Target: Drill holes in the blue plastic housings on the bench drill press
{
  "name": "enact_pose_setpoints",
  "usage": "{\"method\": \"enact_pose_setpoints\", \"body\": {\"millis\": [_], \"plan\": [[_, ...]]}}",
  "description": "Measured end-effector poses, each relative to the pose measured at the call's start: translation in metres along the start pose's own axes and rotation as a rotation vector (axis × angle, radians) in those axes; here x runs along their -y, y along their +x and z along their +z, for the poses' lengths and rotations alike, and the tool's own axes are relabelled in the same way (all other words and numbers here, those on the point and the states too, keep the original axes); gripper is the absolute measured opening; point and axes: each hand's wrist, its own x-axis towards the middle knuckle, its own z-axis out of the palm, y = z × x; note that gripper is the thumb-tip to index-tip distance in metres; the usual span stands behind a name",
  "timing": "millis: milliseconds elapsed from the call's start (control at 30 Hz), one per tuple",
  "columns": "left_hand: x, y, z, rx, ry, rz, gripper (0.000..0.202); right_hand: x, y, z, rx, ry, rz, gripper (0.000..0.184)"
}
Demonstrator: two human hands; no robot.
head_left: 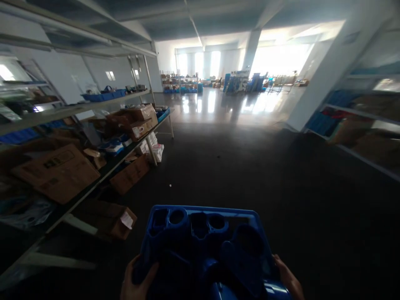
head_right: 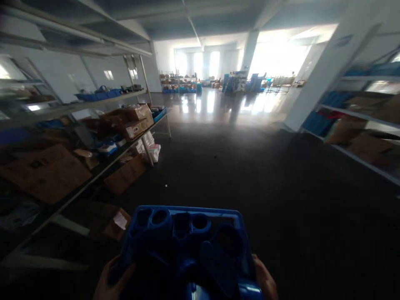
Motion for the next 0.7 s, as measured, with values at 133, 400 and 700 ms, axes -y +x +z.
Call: {"method": "enact_pose_setpoints", "body": {"millis": [133,400,700], "plan": [[-0.064,0.095,0.077,-0.020,-0.053,-0.091,0.088,0.088,0.112,0.070,-0.038,-0.019,-0.043,0.077],[-0.284,0.277,0.221,0.082,-0.119,0.083,0.084,0.242,0.278,0.153,-0.210,-0.075,-0.113,0.068],[-0.477,0.517,0.396,0.213,0.043,0.098,0.095,0.390,0.516,0.284,-0.217,0.052,-0.028,0.080]]}}
